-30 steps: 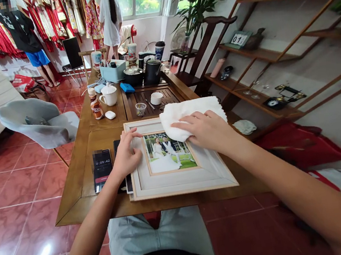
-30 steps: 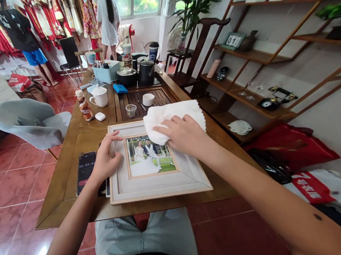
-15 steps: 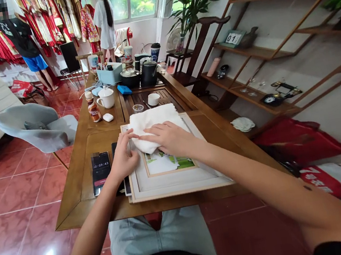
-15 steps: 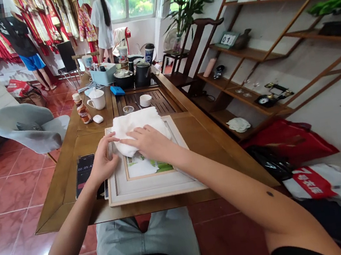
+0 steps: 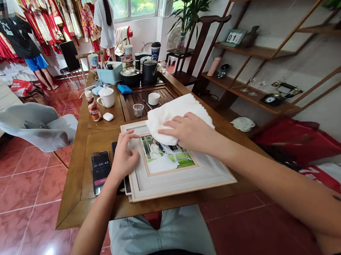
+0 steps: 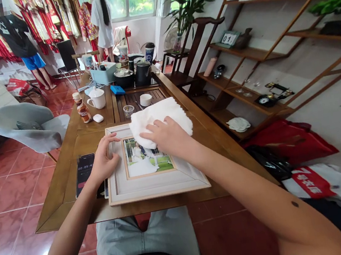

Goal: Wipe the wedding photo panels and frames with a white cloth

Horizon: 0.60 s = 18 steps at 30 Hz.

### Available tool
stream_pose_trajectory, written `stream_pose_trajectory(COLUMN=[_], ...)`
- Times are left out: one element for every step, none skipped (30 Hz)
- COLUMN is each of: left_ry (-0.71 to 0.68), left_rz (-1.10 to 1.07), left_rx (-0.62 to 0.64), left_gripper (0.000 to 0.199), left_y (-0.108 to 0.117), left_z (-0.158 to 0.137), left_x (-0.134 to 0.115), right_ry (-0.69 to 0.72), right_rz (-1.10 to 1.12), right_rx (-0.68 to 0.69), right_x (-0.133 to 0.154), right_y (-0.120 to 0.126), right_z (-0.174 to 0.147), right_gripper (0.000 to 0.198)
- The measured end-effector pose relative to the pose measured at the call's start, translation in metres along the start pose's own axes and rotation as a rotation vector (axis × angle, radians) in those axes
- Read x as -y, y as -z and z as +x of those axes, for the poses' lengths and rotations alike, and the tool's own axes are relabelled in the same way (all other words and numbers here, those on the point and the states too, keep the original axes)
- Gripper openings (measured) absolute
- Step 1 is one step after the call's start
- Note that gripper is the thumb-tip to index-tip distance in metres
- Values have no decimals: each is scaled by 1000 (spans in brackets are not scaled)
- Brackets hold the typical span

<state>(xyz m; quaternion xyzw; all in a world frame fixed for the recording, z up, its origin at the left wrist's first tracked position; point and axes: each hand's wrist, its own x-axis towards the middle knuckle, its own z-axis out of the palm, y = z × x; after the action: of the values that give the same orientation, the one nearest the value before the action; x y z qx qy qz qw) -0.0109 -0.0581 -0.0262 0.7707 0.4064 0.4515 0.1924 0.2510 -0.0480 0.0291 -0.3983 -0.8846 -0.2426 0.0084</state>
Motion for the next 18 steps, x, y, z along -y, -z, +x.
stream_pose_trajectory(left_ry=[-2,-5,-9,-14,-18,-22,-24,-24,-22,-17,-10,-2,7,16,24,31,38,42], left_rz=[-2,-3,-2,-1,-1,-2,-3,-5,-6,-6,-5,-3,1,7,13,18,22,25], left_rx=[2,2,0,-3,-6,-9,-11,-11,-11,-11,-10,-8,-7,-6,-4,-3,0,2], left_gripper=[53,53,52,52,51,51,51,50,50,50,50,50,50,51,51,52,52,52], left_y=[0,-1,-1,-2,-2,-3,-3,-3,-3,-3,-3,-3,-3,-3,-3,-3,-3,-3], left_z=[0,0,0,0,1,1,1,0,0,0,0,0,0,0,0,0,0,0], left_x=[0,0,1,2,3,4,5,5,6,6,6,5,5,4,4,4,4,4], right_ry=[-19,-40,-61,-81,-98,-110,-118,-119,-115,-107,-98,-88,-79,-72,-66,-62,-59,-57], right_rz=[-15,-28,-37,-40,-36,-25,-9,9,27,41,50,56,60,62,64,70,78,89], right_rx=[19,33,41,43,37,25,10,-5,-19,-31,-40,-48,-56,-64,-73,-80,-85,-87], right_x=[-5,-11,-16,-20,-23,-26,-28,-28,-28,-26,-24,-20,-16,-11,-6,0,6,13], right_y=[1,1,1,0,0,-1,-1,0,1,3,6,10,13,18,22,27,32,37], right_z=[-5,-10,-16,-21,-26,-30,-35,-39,-43,-48,-52,-56,-61,-66,-72,-77,-83,-89], right_gripper=[52,51,48,46,45,43,42,42,42,42,42,43,44,45,46,46,47,48])
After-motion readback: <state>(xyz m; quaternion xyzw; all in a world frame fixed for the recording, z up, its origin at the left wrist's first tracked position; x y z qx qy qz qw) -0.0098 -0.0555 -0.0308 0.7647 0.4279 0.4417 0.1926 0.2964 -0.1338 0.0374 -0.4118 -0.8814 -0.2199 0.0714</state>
